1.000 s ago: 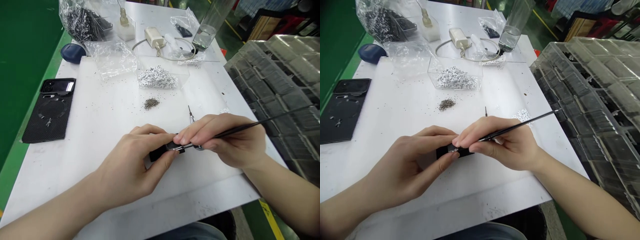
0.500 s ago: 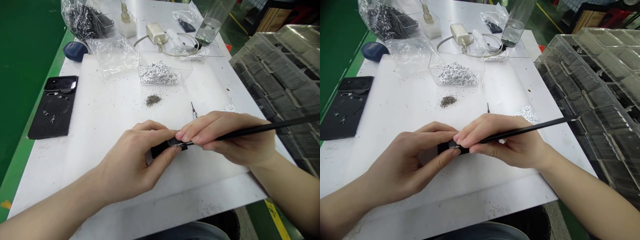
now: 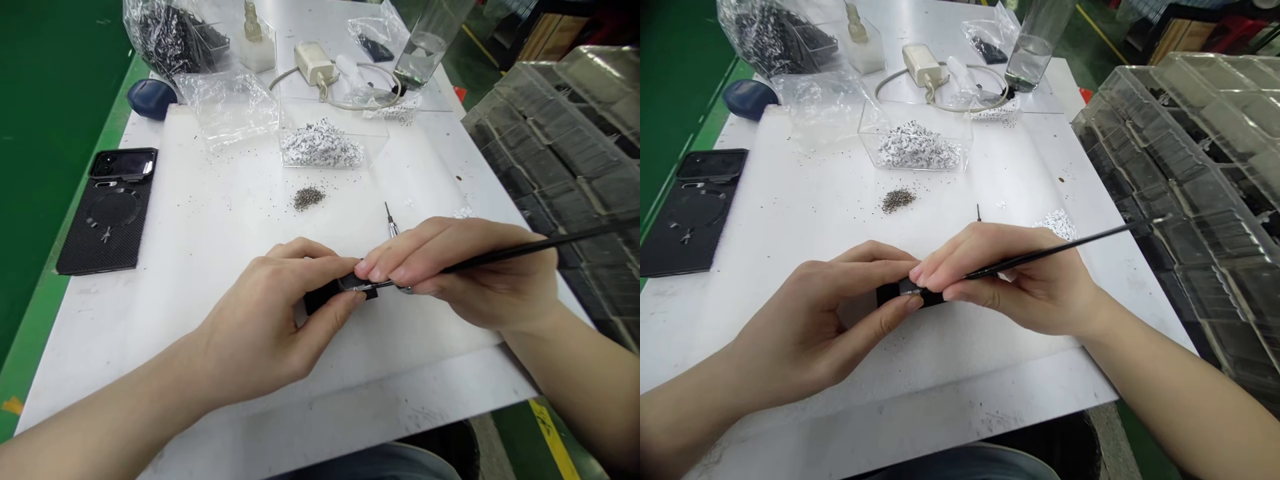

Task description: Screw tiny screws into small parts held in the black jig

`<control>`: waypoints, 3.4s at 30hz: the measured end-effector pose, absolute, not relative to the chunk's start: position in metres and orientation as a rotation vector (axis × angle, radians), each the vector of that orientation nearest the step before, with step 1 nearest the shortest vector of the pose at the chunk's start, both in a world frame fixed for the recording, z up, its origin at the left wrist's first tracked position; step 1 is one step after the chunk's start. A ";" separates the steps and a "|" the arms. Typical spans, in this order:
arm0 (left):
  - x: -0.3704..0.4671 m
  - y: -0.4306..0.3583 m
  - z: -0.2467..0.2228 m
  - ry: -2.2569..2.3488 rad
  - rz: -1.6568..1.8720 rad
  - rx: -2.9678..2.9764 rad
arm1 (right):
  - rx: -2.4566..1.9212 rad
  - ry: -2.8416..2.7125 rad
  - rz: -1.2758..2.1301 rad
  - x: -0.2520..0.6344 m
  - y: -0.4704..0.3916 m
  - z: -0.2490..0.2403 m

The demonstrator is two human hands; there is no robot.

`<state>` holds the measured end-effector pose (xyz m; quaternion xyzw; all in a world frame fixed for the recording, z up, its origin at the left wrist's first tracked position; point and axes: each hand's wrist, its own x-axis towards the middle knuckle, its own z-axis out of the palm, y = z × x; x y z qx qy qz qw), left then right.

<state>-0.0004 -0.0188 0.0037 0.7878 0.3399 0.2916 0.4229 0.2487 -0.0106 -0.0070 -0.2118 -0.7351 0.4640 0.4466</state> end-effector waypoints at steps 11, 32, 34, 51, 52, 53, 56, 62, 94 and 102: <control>-0.001 -0.016 0.005 0.807 0.711 2.030 | -0.570 -1.833 1.133 0.245 -0.011 0.000; -0.001 -0.013 0.002 0.796 0.726 2.064 | -0.926 -1.575 0.735 0.242 -0.001 0.022; -0.002 -0.013 0.001 0.786 0.733 2.071 | -1.126 -1.648 0.659 0.236 0.004 0.028; -0.002 -0.013 0.004 0.755 0.708 2.011 | -1.334 -1.694 0.786 0.204 0.030 -0.007; -0.002 -0.013 0.004 0.752 0.709 2.011 | -1.339 -1.694 0.780 0.204 0.030 -0.007; -0.002 -0.012 0.004 0.753 0.707 2.010 | -1.339 -1.695 0.778 0.203 0.030 -0.007; -0.001 -0.013 0.003 0.762 0.684 2.010 | -1.331 -1.692 0.778 0.203 0.029 -0.008; -0.002 -0.014 0.000 0.751 0.739 2.006 | -1.336 -1.684 0.779 0.205 0.030 -0.011; 0.000 -0.015 -0.001 0.764 0.749 2.026 | -1.311 -1.691 0.787 0.211 0.031 -0.010; -0.001 -0.014 -0.002 0.756 0.742 2.030 | -1.305 -1.679 0.831 0.212 0.032 -0.014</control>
